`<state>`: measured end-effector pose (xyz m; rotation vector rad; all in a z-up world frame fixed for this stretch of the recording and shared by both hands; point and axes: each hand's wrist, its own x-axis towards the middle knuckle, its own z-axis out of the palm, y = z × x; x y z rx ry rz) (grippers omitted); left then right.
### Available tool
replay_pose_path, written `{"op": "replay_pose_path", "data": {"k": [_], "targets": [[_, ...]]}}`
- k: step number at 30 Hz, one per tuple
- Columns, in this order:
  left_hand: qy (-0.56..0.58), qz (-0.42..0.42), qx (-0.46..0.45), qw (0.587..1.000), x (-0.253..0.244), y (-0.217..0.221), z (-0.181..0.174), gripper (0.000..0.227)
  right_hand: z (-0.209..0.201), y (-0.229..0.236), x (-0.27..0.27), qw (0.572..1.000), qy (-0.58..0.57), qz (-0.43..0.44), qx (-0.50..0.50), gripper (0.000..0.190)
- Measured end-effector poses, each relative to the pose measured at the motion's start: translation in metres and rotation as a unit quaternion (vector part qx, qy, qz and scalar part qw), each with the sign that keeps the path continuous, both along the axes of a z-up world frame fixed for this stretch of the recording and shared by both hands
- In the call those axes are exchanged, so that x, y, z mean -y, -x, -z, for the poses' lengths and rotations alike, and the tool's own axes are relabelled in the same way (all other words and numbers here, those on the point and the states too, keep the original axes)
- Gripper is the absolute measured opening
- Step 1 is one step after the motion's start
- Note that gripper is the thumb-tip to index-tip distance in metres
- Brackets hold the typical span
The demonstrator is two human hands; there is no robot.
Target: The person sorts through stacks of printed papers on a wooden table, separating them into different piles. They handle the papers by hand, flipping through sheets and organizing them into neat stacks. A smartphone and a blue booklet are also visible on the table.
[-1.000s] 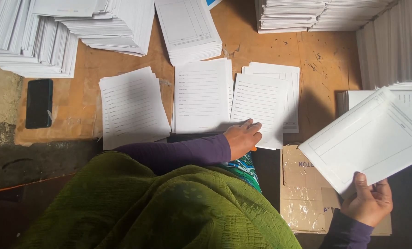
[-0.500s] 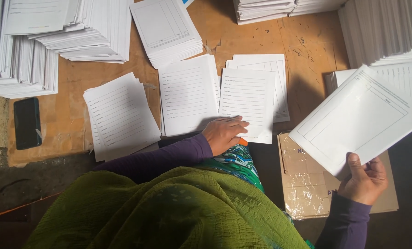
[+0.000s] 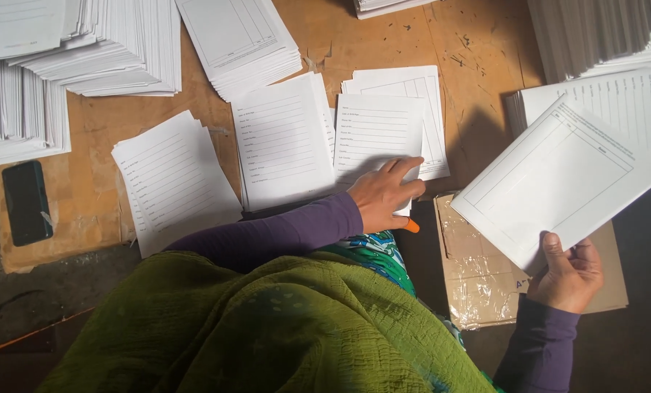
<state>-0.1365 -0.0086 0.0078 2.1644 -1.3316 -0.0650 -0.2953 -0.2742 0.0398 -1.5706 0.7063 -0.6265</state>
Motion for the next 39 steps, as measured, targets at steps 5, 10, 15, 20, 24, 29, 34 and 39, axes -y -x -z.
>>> {"op": "replay_pose_path", "data": {"k": [5,10,15,20,24,29,34,39], "targets": [[0.078,-0.120,-0.108,0.984,-0.019,0.009,-0.010,0.050,-0.004,-0.008,-0.009,0.999,-0.039,-0.008,0.014,0.036],[-0.019,-0.199,-0.051,0.978,-0.044,0.013,0.004,0.032,0.013,-0.007,-0.005,0.999,-0.041,-0.011,0.005,0.034],[0.097,-0.219,-0.204,0.949,-0.080,0.010,-0.015,0.048,-0.003,-0.025,-0.025,0.997,-0.067,-0.026,-0.010,0.029],[0.537,-0.257,-0.625,0.505,-0.110,-0.002,-0.007,0.066,-0.039,-0.059,-0.084,0.980,-0.119,-0.132,-0.086,0.034],[0.553,-0.197,-0.613,0.529,-0.120,0.000,0.034,0.056,0.000,-0.082,-0.123,0.983,-0.114,-0.135,-0.052,0.028],[0.563,-0.192,-0.632,0.497,-0.124,-0.001,0.043,0.054,0.080,-0.094,-0.120,0.975,-0.086,-0.181,-0.098,0.026],[0.558,-0.185,-0.630,0.508,-0.125,-0.001,0.048,0.055,0.030,-0.101,-0.141,0.974,-0.072,-0.183,-0.108,0.030],[0.553,-0.188,-0.622,0.522,-0.127,0.001,0.060,0.055,0.039,-0.100,-0.137,0.973,-0.068,-0.189,-0.113,0.031]]}}
